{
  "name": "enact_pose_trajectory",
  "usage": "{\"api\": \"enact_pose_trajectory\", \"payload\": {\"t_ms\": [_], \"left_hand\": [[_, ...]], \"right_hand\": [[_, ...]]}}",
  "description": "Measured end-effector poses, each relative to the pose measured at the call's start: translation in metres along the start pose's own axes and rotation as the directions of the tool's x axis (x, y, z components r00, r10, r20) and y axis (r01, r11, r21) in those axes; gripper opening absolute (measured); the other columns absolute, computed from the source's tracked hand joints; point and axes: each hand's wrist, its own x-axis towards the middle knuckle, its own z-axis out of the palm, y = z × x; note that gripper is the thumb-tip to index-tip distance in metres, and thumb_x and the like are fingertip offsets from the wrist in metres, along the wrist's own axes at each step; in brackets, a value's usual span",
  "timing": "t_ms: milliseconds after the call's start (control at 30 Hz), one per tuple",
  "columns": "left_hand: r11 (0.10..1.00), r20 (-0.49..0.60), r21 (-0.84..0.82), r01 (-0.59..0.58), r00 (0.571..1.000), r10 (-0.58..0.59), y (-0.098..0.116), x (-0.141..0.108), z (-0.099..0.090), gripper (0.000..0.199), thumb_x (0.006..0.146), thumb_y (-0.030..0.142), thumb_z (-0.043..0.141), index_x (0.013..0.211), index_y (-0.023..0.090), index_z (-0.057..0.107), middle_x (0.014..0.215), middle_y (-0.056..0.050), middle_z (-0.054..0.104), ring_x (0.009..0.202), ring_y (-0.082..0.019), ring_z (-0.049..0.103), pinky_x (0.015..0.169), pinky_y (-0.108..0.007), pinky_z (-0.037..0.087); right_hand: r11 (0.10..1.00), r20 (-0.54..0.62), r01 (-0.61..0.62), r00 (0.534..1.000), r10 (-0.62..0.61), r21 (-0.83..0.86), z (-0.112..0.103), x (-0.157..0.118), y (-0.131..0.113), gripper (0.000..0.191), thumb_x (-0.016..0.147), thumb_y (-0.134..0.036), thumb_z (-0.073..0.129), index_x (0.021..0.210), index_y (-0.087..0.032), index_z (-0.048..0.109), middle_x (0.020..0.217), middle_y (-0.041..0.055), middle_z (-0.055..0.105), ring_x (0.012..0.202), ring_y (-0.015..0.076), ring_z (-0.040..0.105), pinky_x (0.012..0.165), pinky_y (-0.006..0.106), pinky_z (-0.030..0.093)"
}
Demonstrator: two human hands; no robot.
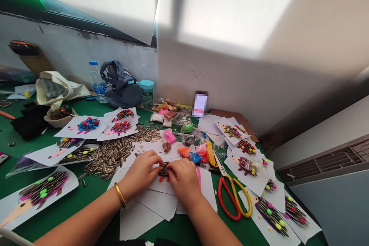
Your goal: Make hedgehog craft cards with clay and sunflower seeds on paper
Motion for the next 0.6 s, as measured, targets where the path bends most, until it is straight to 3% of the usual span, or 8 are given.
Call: {"api": "enact_pose_trajectory", "payload": {"t_ms": [167,600], "left_hand": [[0.977,0.03,0.209,-0.046,0.999,0.041,0.0004,-0.0025,0.0053,0.017,0.084,0.015,0.058,0.09,0.024,0.071,0.094,-0.007,0.062,0.096,-0.026,0.055,0.084,-0.039,0.035],[0.953,0.03,0.294,-0.078,0.997,0.072,-0.0024,-0.0016,0.008,0.015,0.084,0.016,0.059,0.088,0.024,0.071,0.091,-0.005,0.063,0.094,-0.023,0.056,0.083,-0.038,0.035]], "right_hand": [[0.998,-0.038,-0.016,0.999,0.013,-0.06,0.0033,0.0021,-0.0019,0.01,0.082,-0.015,0.07,0.084,-0.025,0.071,0.086,0.0008,0.067,0.087,0.0211,0.057,0.077,0.035,0.037],[0.989,0.003,-0.089,0.996,0.09,-0.115,0.0059,0.005,-0.0042,0.011,0.078,-0.016,0.076,0.083,-0.026,0.073,0.083,0.001,0.065,0.089,0.0219,0.054,0.079,0.035,0.035]]}}
